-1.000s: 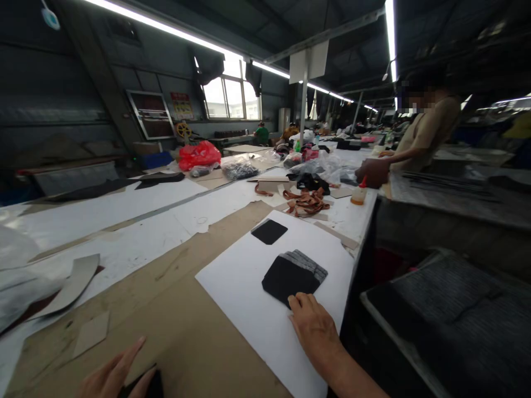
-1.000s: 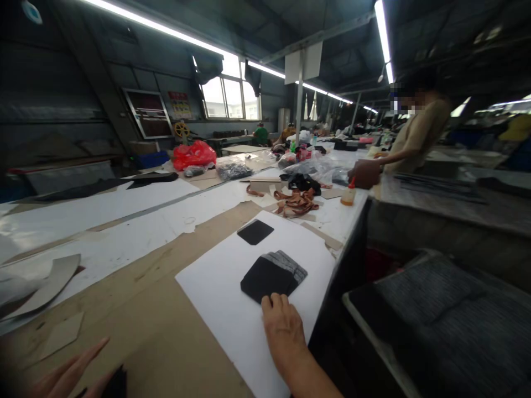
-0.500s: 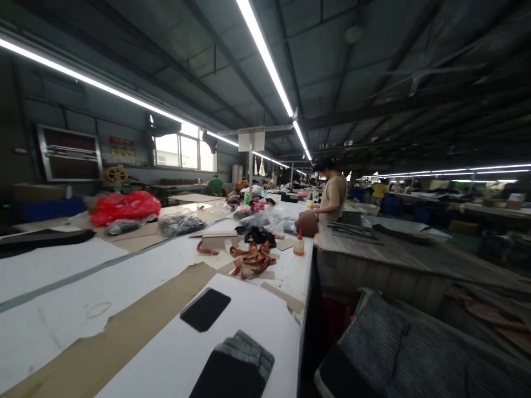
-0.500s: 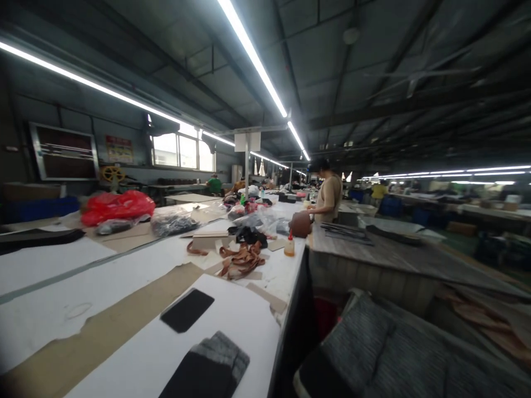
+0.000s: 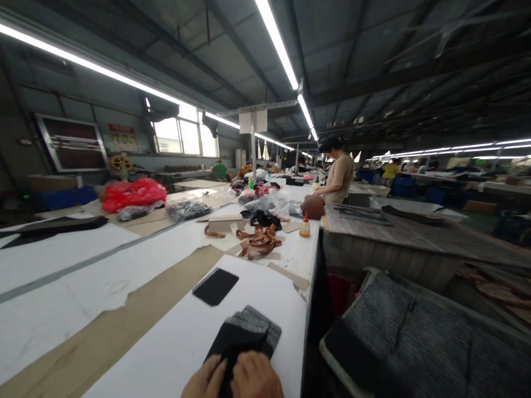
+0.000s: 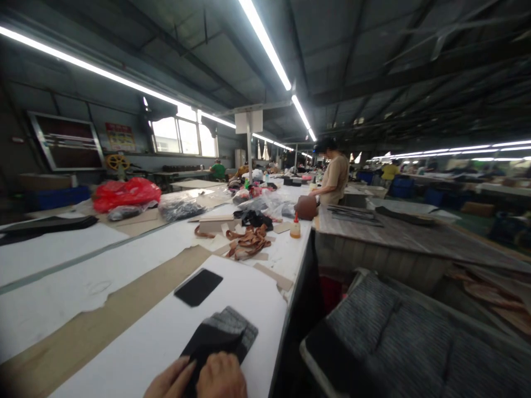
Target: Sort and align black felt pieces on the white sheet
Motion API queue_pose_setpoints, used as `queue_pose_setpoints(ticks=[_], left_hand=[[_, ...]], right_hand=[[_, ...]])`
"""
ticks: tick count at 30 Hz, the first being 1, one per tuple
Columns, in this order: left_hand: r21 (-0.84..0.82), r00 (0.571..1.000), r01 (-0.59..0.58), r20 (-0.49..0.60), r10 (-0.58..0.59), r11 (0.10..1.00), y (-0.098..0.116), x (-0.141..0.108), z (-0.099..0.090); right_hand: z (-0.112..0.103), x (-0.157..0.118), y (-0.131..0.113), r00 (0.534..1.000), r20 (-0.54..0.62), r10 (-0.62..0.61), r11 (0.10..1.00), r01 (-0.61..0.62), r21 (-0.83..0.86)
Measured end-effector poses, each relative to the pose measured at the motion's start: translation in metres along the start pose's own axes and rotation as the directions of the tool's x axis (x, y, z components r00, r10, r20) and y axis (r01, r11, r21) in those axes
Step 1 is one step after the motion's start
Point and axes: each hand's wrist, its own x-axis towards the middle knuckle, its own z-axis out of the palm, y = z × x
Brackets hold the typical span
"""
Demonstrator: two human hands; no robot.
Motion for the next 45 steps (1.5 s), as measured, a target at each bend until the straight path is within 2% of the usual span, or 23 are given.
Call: queue_pose_setpoints(ticks=[3,6,9,11,13,15,16,17,18,19,20,21,22,23,24,26,28,30,33,36,38,41,45], left_hand=[[-0.195,0.988,0.118,-0.075,-0.135,0.974,-0.002,-0.007,0.002],[-0.31,0.948,0.177,-0.202,-0.246,0.934,0.0,-0.003,-0.011],[-0.388,0.866,0.148,-0.393,-0.309,0.91,0.006,0.003,-0.047],[-0.407,0.786,0.106,-0.525,-0.327,0.907,0.011,0.004,-0.079],[-0.392,0.707,0.066,-0.631,-0.32,0.918,0.019,-0.001,-0.109],[-0.358,0.662,0.032,-0.692,-0.288,0.933,0.028,-0.012,-0.128],[-0.328,0.673,0.012,-0.696,-0.25,0.945,0.032,-0.019,-0.132],[-0.284,0.714,-0.017,-0.675,-0.187,0.959,0.035,-0.028,-0.131],[-0.224,0.776,-0.062,-0.624,-0.094,0.973,0.037,-0.038,-0.126],[-0.149,0.842,-0.133,-0.538,0.032,0.98,0.037,-0.049,-0.117],[-0.07,0.89,-0.233,-0.418,0.184,0.97,0.034,-0.061,-0.105],[0.003,0.9,-0.347,-0.281,0.334,0.938,0.029,-0.072,-0.091],[0.059,0.883,-0.444,-0.141,0.448,0.894,0.023,-0.084,-0.076],[0.099,0.858,-0.511,-0.004,0.514,0.854,0.016,-0.096,-0.061],[0.124,0.839,-0.543,0.11,0.532,0.831,0.009,-0.107,-0.048],[0.152,0.835,-0.532,0.26,0.485,0.833,-0.004,-0.126,-0.026],[0.163,0.845,-0.498,0.312,0.435,0.852,-0.011,-0.141,-0.016],[0.155,0.847,-0.485,0.327,0.419,0.86,-0.011,-0.15,-0.016],[0.12,0.855,-0.445,0.351,0.381,0.888,0.004,-0.155,-0.029],[0.114,0.89,-0.34,0.361,0.279,0.934,0.024,-0.15,-0.039],[0.19,0.927,-0.273,0.313,0.205,0.943,0.032,-0.14,-0.038],[0.36,0.967,-0.21,0.215,0.138,0.909,0.031,-0.124,-0.024],[0.441,0.976,-0.187,0.181,0.118,0.878,0.02,-0.114,-0.006]], right_hand=[[-0.007,-0.01,-0.009,0.987,0.131,0.092,0.99,-0.105,0.097],[-0.011,-0.009,-0.007,0.956,0.261,0.134,0.973,-0.177,0.148],[-0.017,-0.002,-0.003,0.925,0.356,0.129,0.96,-0.206,0.187],[-0.021,0.003,-0.003,0.907,0.402,0.124,0.951,-0.224,0.213],[-0.025,0.007,-0.004,0.89,0.437,0.131,0.937,-0.255,0.238],[-0.028,0.011,-0.005,0.872,0.466,0.148,0.916,-0.298,0.268],[-0.03,0.013,-0.005,0.865,0.478,0.154,0.902,-0.32,0.289],[-0.032,0.015,-0.005,0.859,0.488,0.156,0.885,-0.341,0.317],[-0.034,0.016,-0.004,0.853,0.498,0.155,0.864,-0.362,0.35],[-0.037,0.016,-0.003,0.847,0.508,0.156,0.839,-0.385,0.384],[-0.041,0.015,-0.001,0.839,0.52,0.162,0.81,-0.414,0.415],[-0.046,0.013,0.001,0.825,0.537,0.175,0.777,-0.451,0.44],[-0.051,0.01,0.002,0.806,0.56,0.19,0.741,-0.492,0.457],[-0.058,0.006,0.004,0.781,0.589,0.205,0.703,-0.537,0.467],[-0.064,0.002,0.005,0.753,0.622,0.215,0.666,-0.579,0.47],[-0.079,-0.007,0.005,0.698,0.684,0.213,0.603,-0.645,0.47],[-0.092,-0.013,0.003,0.657,0.729,0.194,0.566,-0.682,0.464],[-0.1,-0.016,0.0,0.634,0.754,0.172,0.553,-0.696,0.458],[-0.105,-0.019,-0.008,0.626,0.766,0.148,0.566,-0.689,0.453],[-0.104,-0.024,-0.015,0.658,0.74,0.139,0.621,-0.64,0.453],[-0.102,-0.03,-0.018,0.696,0.705,0.133,0.678,-0.583,0.447],[-0.099,-0.041,-0.021,0.754,0.647,0.111,0.769,-0.478,0.425],[-0.096,-0.052,-0.025,0.819,0.571,0.064,0.857,-0.338,0.389]])
